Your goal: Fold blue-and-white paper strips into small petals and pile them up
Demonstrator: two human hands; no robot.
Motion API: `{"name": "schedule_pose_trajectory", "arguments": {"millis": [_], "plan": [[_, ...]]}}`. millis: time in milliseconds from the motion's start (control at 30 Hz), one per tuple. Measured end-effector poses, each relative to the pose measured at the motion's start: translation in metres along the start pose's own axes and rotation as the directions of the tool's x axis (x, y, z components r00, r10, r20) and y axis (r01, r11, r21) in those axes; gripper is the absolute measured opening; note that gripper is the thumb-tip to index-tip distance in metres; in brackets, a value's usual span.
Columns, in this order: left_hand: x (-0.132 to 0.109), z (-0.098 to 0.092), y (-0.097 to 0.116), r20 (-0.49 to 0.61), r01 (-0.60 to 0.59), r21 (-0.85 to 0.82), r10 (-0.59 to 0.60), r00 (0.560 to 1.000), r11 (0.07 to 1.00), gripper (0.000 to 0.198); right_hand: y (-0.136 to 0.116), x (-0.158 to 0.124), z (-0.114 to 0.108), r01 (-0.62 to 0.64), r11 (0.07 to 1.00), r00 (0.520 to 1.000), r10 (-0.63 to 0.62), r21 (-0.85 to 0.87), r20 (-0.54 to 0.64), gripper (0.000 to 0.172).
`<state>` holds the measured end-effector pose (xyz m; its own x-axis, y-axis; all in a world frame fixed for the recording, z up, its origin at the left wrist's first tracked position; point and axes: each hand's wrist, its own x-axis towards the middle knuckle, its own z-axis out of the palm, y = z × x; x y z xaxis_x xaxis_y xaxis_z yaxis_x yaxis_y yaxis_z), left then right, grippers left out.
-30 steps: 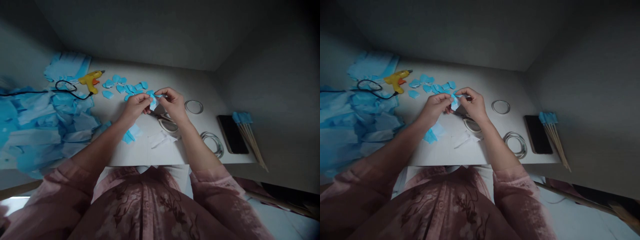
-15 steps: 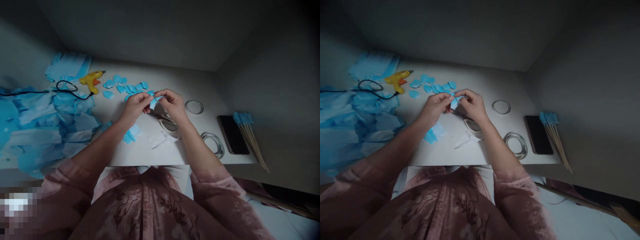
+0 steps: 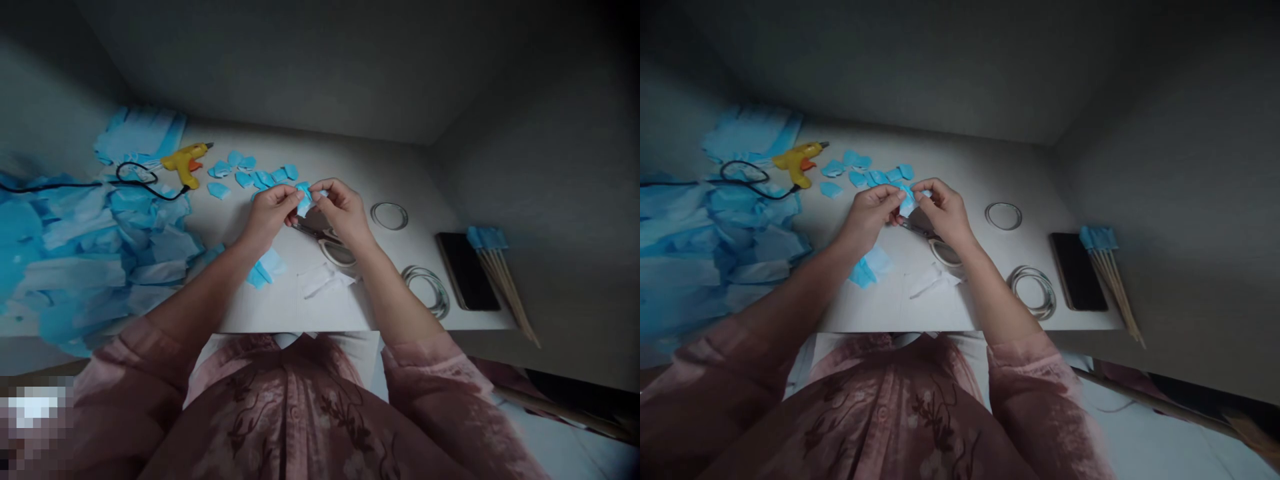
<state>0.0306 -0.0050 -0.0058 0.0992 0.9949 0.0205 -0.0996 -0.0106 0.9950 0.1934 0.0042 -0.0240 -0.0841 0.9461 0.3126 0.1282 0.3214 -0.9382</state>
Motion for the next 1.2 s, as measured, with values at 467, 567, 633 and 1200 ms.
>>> {"name": "schedule_pose_trajectory", "arguments": {"millis": [467, 567, 633, 1200], "plan": [[0.001, 0.000, -0.004, -0.009, -0.020, -0.016, 0.020, 1.000, 1.000, 0.017, 0.000, 0.000, 0.002, -0.035, 0.999, 0.999, 0.036, -0.021, 0.027, 0.023], [0.000, 0.001, -0.003, -0.015, -0.006, -0.010, 0.006, 1.000, 1.000, 0.017, 0.004, 0.001, 0.003, -0.031, 0.999, 0.999, 0.031, -0.005, 0.017, 0.022], [0.000, 0.002, -0.003, -0.013, 0.006, -0.003, -0.006, 1.000, 1.000, 0.017, 0.006, 0.002, 0.003, -0.022, 1.000, 1.000, 0.022, 0.020, 0.010, 0.024], [0.002, -0.002, -0.006, 0.052, 0.000, 0.018, -0.001, 0.999, 1.000, 0.013, 0.006, 0.005, -0.008, 0.039, 0.998, 0.994, -0.043, 0.046, 0.104, 0.048]]}}
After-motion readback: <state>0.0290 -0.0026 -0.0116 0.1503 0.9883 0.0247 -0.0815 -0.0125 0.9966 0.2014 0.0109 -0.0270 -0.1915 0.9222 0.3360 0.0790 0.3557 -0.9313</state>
